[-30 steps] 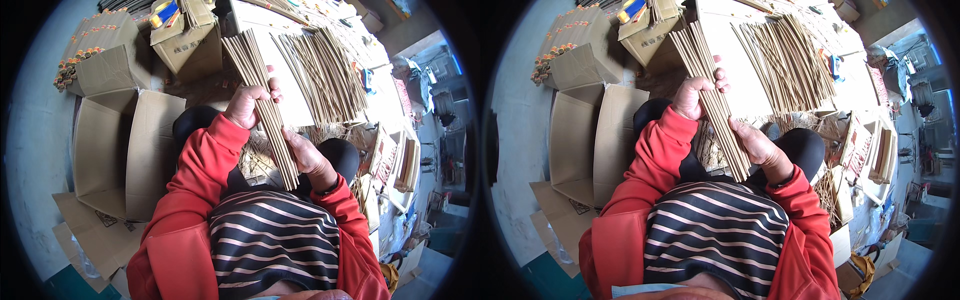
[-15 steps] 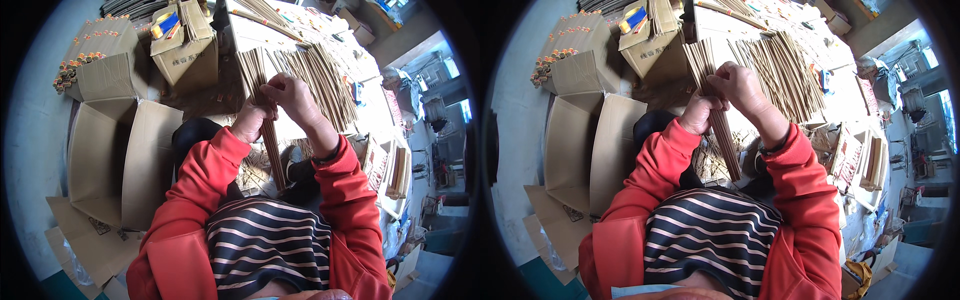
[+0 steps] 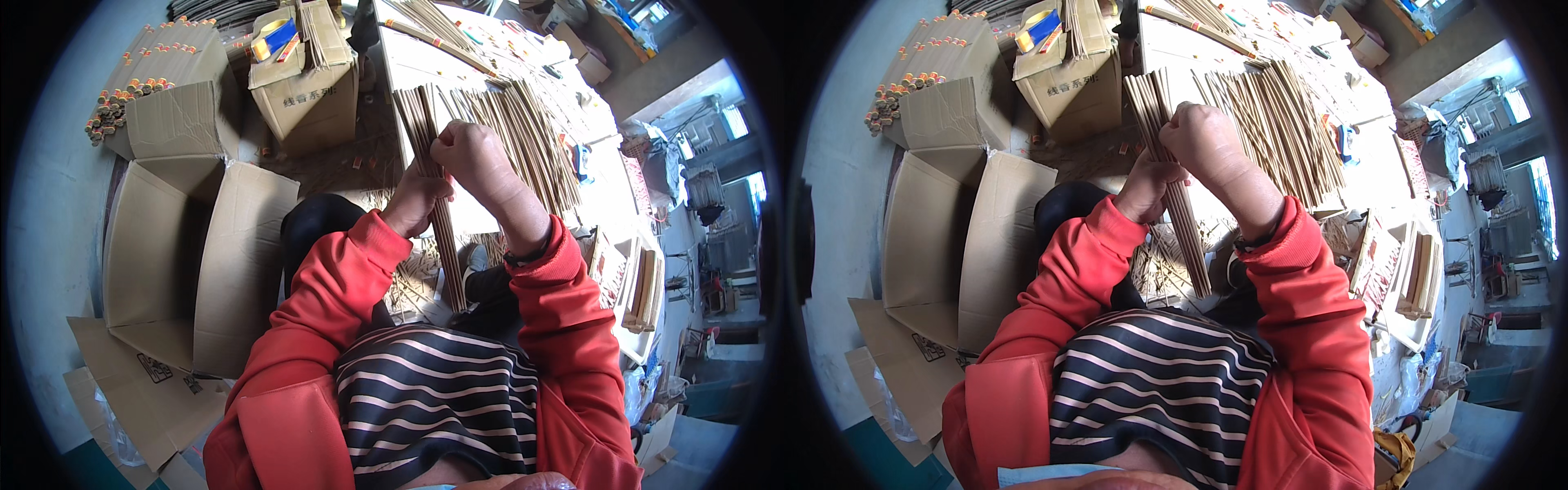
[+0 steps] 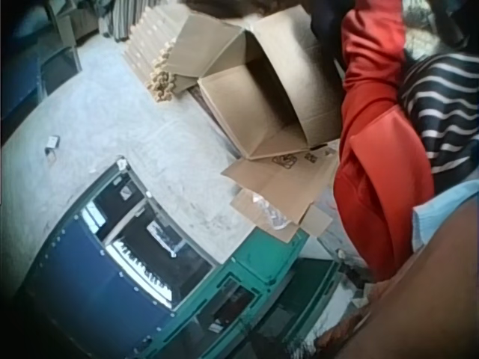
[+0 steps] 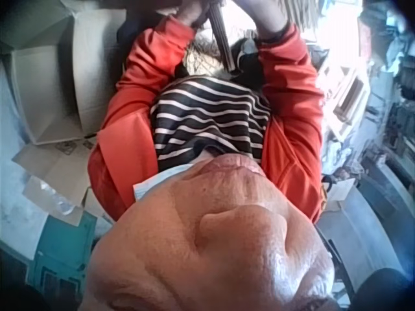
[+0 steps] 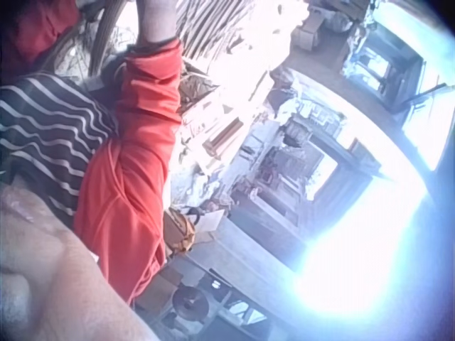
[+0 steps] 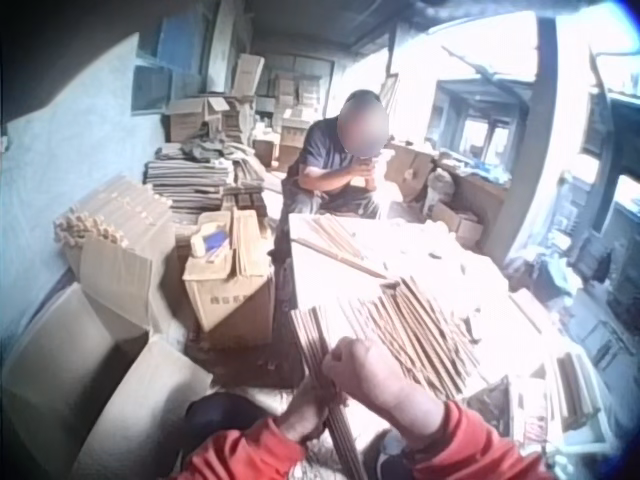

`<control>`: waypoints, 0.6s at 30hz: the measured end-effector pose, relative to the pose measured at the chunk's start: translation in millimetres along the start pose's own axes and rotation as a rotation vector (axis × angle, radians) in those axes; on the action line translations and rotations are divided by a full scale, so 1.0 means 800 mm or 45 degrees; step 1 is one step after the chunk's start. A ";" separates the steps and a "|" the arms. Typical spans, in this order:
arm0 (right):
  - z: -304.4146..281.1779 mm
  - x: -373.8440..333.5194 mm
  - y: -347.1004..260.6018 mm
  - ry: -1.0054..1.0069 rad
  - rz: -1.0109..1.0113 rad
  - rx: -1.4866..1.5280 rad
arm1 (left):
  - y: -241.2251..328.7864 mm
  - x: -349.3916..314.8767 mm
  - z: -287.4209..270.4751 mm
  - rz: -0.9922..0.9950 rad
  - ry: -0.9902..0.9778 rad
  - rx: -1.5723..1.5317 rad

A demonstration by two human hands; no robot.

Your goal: The person gathers thin wooden sticks from a pile on a low table, aligns them into bundles, and secures each bundle with a small paper wrapper. The person repeats this process, placing finished bundles into a cardboard box.

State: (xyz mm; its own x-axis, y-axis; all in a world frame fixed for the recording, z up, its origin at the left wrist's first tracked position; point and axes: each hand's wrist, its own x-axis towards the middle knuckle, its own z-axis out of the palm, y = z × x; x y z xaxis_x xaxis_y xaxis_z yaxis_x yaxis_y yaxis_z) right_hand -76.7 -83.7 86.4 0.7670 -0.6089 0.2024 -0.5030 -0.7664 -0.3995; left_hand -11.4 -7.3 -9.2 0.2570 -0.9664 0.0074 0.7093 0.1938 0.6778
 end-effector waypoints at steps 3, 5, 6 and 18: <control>0.000 0.002 0.001 0.077 0.034 0.026 | 0.000 0.000 0.001 0.007 -0.064 -0.116; -0.006 0.007 0.006 0.092 0.032 0.064 | 0.003 -0.002 0.007 -0.010 -0.051 -0.194; -0.009 0.010 0.009 0.100 0.031 0.083 | 0.005 -0.002 0.011 -0.017 -0.045 -0.232; -0.037 0.020 0.019 0.192 0.094 0.755 | 0.009 -0.002 0.021 -0.043 -0.126 -0.366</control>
State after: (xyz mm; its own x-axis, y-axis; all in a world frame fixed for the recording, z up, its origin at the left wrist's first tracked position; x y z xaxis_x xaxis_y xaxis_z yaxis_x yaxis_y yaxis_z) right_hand -83.9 -110.8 110.3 0.6519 -0.7117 0.2619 -0.2123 -0.5029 -0.8379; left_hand -17.6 -6.8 7.8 0.1747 -0.9822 0.0697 0.8768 0.1874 0.4428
